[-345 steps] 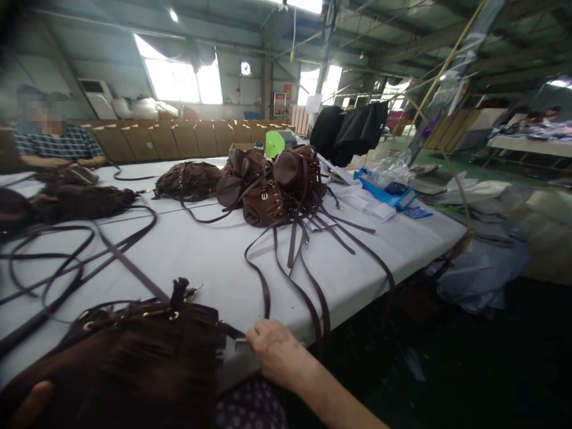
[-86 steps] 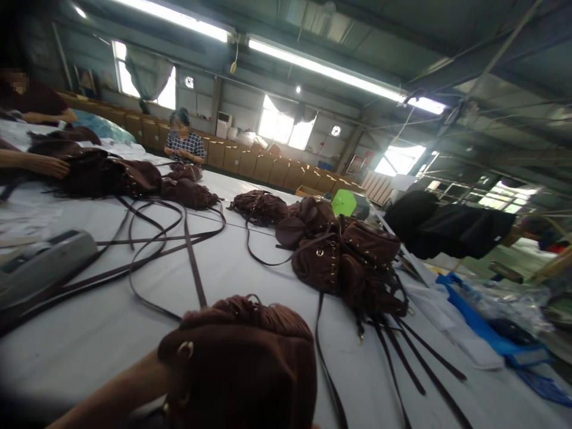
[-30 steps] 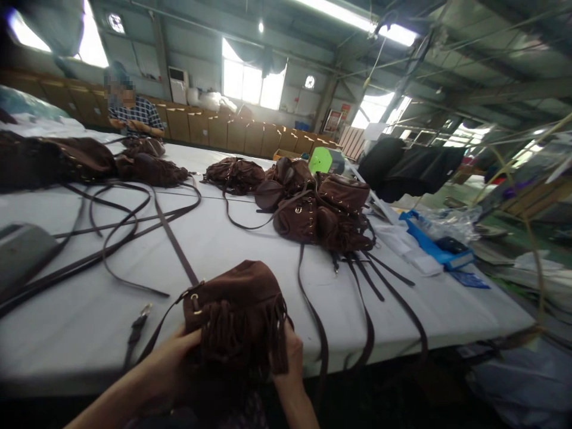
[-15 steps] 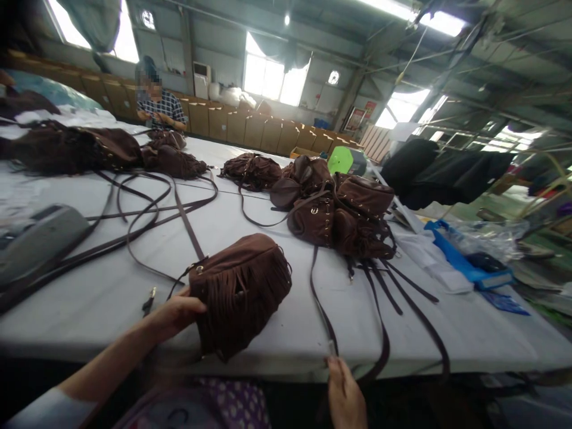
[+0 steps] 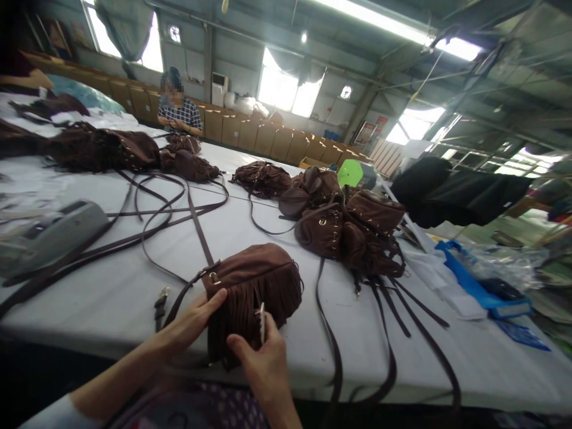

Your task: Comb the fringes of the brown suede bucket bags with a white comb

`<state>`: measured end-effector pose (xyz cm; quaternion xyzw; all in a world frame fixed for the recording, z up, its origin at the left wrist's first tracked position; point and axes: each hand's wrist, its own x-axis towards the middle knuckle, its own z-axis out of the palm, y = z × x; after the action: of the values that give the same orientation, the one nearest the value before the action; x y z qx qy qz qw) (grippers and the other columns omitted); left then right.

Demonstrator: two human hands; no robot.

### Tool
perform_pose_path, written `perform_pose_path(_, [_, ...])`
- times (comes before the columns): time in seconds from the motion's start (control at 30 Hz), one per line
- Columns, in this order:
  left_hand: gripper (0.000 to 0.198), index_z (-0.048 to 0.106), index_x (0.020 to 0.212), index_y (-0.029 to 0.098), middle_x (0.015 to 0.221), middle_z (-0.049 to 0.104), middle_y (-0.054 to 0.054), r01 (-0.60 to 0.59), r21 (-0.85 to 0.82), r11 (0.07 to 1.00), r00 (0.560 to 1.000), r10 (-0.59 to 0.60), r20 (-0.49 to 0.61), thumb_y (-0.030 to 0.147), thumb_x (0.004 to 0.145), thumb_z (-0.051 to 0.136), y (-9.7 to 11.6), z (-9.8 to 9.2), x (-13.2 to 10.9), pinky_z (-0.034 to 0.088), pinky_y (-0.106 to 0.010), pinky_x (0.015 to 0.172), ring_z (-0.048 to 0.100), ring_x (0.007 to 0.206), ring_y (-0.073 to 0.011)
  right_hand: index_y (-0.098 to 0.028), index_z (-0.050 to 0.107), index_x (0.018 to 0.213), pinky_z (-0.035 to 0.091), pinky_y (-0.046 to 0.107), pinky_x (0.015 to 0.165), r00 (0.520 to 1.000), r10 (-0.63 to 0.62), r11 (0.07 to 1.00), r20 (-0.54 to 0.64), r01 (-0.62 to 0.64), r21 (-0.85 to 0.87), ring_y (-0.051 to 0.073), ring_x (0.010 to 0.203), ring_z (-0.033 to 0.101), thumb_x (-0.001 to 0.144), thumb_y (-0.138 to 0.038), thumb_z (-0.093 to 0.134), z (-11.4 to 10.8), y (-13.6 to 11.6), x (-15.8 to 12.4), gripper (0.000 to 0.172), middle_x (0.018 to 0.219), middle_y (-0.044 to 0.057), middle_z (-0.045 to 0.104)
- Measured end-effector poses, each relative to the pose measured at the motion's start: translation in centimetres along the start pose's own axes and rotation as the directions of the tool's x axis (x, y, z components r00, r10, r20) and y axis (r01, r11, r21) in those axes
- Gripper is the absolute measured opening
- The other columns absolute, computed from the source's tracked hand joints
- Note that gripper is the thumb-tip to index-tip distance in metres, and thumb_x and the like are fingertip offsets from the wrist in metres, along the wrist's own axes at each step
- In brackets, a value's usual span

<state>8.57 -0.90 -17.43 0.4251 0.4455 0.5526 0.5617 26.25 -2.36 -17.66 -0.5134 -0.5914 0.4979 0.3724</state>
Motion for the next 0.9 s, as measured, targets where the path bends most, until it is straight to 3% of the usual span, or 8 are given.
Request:
perform_pose_path(0.13, [0.047, 0.061, 0.125, 0.02, 0.133, 0.06, -0.005, -0.179, 0.203, 0.963, 0.984, 0.178, 0.02, 0.048, 0.091, 0.046, 1.2, -0.4, 0.5, 0.027, -0.039, 0.114, 0.045, 0.131, -0.0262, -0.015, 0.065, 0.085, 0.048, 0.028, 0.067, 0.984, 0.053, 0.979, 0.169, -0.085, 0.187, 0.017, 0.071, 0.058, 0.072, -0.044, 0.074, 2.1, -1.4, -0.7, 0.033, 0.076, 0.003, 0.066])
perform_pose_path(0.23, [0.041, 0.067, 0.117, 0.02, 0.123, 0.066, -0.005, -0.184, 0.194, 0.963, 0.982, 0.188, -0.001, 0.046, 0.089, 0.052, 1.3, -1.9, 0.9, 0.03, -0.037, 0.112, 0.049, 0.126, -0.0275, -0.019, 0.053, 0.071, 0.035, 0.019, 0.044, 0.961, 0.072, 0.875, 0.268, -0.19, 0.446, 0.007, 0.046, 0.039, 0.074, -0.047, 0.072, -0.7, -3.2, -0.6, 0.033, 0.056, -0.006, 0.047])
perform_pose_path(0.37, [0.039, 0.067, 0.118, 0.02, 0.121, 0.067, -0.006, -0.147, 0.154, 0.977, 0.987, 0.134, 0.09, 0.041, 0.087, 0.057, 1.3, -3.6, 1.0, 0.037, -0.035, 0.106, 0.055, 0.118, -0.0274, -0.021, 0.04, 0.061, 0.022, 0.016, 0.036, 0.992, 0.046, 0.763, 0.117, -0.111, 0.637, 0.004, 0.04, 0.019, 0.078, -0.046, 0.065, -5.8, -5.6, 2.2, 0.039, 0.053, -0.01, 0.032])
perform_pose_path(0.5, [0.037, 0.065, 0.122, 0.023, 0.121, 0.067, -0.006, -0.187, 0.126, 0.974, 0.921, 0.129, 0.368, 0.034, 0.088, 0.058, 2.3, -4.7, 0.3, 0.033, -0.037, 0.11, 0.051, 0.123, -0.0266, -0.019, 0.051, 0.066, 0.024, 0.018, 0.037, 0.979, 0.09, 0.924, -0.184, -0.013, 0.383, 0.006, 0.041, 0.031, 0.074, -0.05, 0.068, -8.1, -4.6, 4.1, 0.036, 0.053, -0.007, 0.043])
perform_pose_path(0.57, [0.037, 0.064, 0.123, 0.022, 0.119, 0.068, -0.007, -0.169, 0.066, 0.983, 0.911, 0.13, 0.391, 0.032, 0.087, 0.059, 2.6, -5.2, 0.0, 0.035, -0.039, 0.107, 0.052, 0.122, -0.0275, -0.018, 0.057, 0.067, 0.027, 0.019, 0.039, 0.985, 0.037, 0.993, -0.166, -0.017, 0.119, 0.008, 0.043, 0.035, 0.076, -0.057, 0.064, -8.2, -2.7, 3.7, 0.041, 0.052, -0.006, 0.043])
perform_pose_path(0.7, [0.042, 0.061, 0.126, 0.02, 0.114, 0.069, -0.009, -0.034, -0.061, 0.998, 0.927, 0.054, 0.372, 0.032, 0.086, 0.061, 2.3, -6.0, -0.1, 0.041, -0.04, 0.1, 0.06, 0.109, -0.0276, -0.018, 0.067, 0.087, 0.041, 0.024, 0.051, 0.993, -0.097, 0.92, 0.065, 0.115, -0.374, 0.013, 0.053, 0.047, 0.08, -0.062, 0.055, -7.6, 0.9, 1.1, 0.047, 0.06, -0.002, 0.053])
perform_pose_path(0.8, [0.048, 0.059, 0.128, 0.019, 0.115, 0.068, -0.009, 0.028, -0.11, 0.994, 0.923, 0.017, 0.384, 0.028, 0.081, 0.066, 2.1, -6.0, -0.1, 0.043, -0.039, 0.096, 0.061, 0.105, -0.0269, -0.019, 0.057, 0.125, 0.046, 0.026, 0.059, 0.983, -0.182, 0.865, -0.013, 0.154, -0.477, 0.016, 0.057, 0.053, 0.082, -0.065, 0.048, -7.6, 1.9, -0.6, 0.064, 0.064, -0.002, 0.056])
perform_pose_path(0.9, [0.059, 0.058, 0.129, 0.02, 0.118, 0.067, -0.008, 0.068, -0.147, 0.987, 0.91, -0.001, 0.414, 0.021, 0.072, 0.073, 2.4, -5.7, -0.3, 0.045, -0.037, 0.091, 0.06, 0.106, -0.0272, -0.017, 0.052, 0.131, 0.044, 0.026, 0.051, 0.972, -0.193, 0.872, -0.134, 0.108, -0.478, 0.016, 0.049, 0.05, 0.089, -0.065, 0.031, -8.5, 1.8, -0.9, 0.067, 0.056, -0.004, 0.05])
